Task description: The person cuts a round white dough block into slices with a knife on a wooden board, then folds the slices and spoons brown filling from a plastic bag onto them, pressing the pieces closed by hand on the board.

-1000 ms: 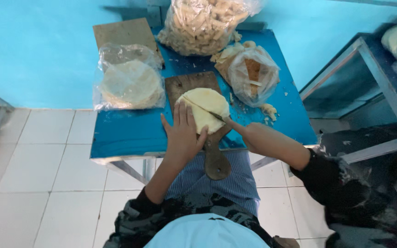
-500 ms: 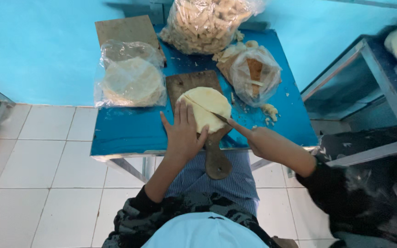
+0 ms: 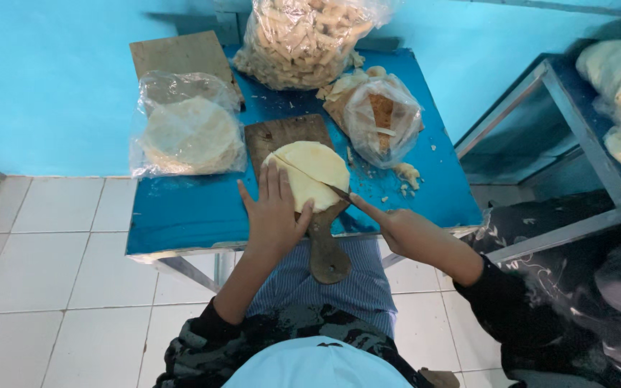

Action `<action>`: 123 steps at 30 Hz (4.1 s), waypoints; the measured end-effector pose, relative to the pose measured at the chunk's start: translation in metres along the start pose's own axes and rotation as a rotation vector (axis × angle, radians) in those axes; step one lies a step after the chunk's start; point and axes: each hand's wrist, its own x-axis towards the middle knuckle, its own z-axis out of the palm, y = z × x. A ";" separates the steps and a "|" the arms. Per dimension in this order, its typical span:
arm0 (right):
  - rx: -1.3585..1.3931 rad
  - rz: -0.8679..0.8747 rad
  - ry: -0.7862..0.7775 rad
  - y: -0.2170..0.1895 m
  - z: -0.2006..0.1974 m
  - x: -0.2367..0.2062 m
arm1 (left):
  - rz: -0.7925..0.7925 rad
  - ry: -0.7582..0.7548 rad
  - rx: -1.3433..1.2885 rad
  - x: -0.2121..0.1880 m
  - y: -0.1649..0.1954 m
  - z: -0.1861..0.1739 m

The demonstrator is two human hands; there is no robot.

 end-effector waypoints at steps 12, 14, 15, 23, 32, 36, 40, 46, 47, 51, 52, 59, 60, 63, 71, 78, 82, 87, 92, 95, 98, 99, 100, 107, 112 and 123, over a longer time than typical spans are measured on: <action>-0.050 0.031 0.058 -0.011 0.010 -0.007 | 0.005 -0.045 0.001 -0.002 0.002 -0.003; -0.028 0.077 0.029 -0.012 0.010 -0.014 | 0.021 -0.036 -0.023 -0.002 0.004 -0.004; -0.017 0.105 0.015 -0.014 0.010 -0.018 | 0.032 -0.034 -0.039 -0.002 0.006 -0.004; 0.087 0.145 0.017 -0.028 0.004 -0.054 | 0.062 -0.026 -0.065 -0.005 0.006 -0.005; -0.175 0.484 0.421 0.024 -0.027 -0.110 | 0.017 -0.059 -0.100 -0.006 -0.006 -0.001; -0.349 0.733 0.409 0.066 -0.015 -0.082 | 0.017 -0.054 -0.108 -0.005 -0.008 -0.001; -0.423 0.657 0.445 0.089 0.004 -0.063 | -0.001 -0.079 -0.154 -0.007 -0.007 -0.005; -0.301 0.635 0.406 0.084 0.003 -0.053 | -0.043 -0.175 -0.204 -0.002 -0.006 -0.014; -0.295 0.657 0.376 0.080 -0.003 -0.052 | -0.047 -0.180 -0.216 -0.001 -0.005 -0.015; -0.464 0.689 0.284 0.048 -0.029 -0.047 | -0.062 -0.135 -0.257 0.003 -0.006 -0.019; -0.438 0.619 0.329 0.038 -0.037 -0.044 | -0.083 -0.128 -0.254 0.006 -0.009 -0.019; -0.072 -0.038 0.423 -0.007 -0.053 0.053 | -0.202 -0.130 -0.081 0.047 -0.024 -0.020; -0.023 -0.091 0.362 -0.010 -0.051 0.075 | -0.207 -0.160 -0.041 0.051 -0.023 -0.021; 0.154 -0.269 0.196 -0.014 -0.047 0.132 | -0.149 -0.056 -0.093 0.056 -0.015 -0.027; 0.202 -0.249 -0.030 -0.032 -0.055 0.181 | -0.220 -0.179 -0.297 0.077 -0.010 -0.042; 0.450 -0.328 -0.003 -0.025 -0.066 0.170 | 0.009 -0.009 -0.630 0.078 -0.018 -0.042; 0.400 -0.164 -0.019 -0.016 -0.065 0.153 | 0.042 -0.074 -0.690 0.074 -0.020 -0.046; 0.709 -0.311 -0.090 -0.009 -0.070 0.136 | 0.123 -0.139 -0.812 0.068 -0.011 -0.060; 0.509 -0.222 -0.112 -0.005 -0.073 0.125 | 0.190 -0.154 -0.866 0.067 0.000 -0.078; 0.488 -0.180 -0.114 -0.004 -0.073 0.120 | 0.245 -0.140 -0.847 0.067 0.005 -0.086; 0.531 -0.269 -0.089 -0.004 -0.074 0.118 | 0.286 -0.118 -0.814 0.066 0.009 -0.089; 0.556 -0.317 -0.079 -0.005 -0.075 0.118 | 0.298 -0.112 -0.804 0.067 0.010 -0.089; 0.555 -0.314 -0.081 -0.006 -0.076 0.117 | 0.250 -0.140 -0.779 0.068 0.010 -0.088; 0.424 -0.193 0.050 -0.018 -0.083 0.109 | 0.150 -0.104 -0.726 0.068 0.009 -0.090; 0.478 -0.183 0.122 -0.020 -0.109 0.082 | 0.120 -0.170 -0.719 0.064 0.009 -0.112; 0.415 -0.102 0.413 -0.016 -0.155 0.014 | 0.015 -0.172 -1.200 0.070 0.010 -0.106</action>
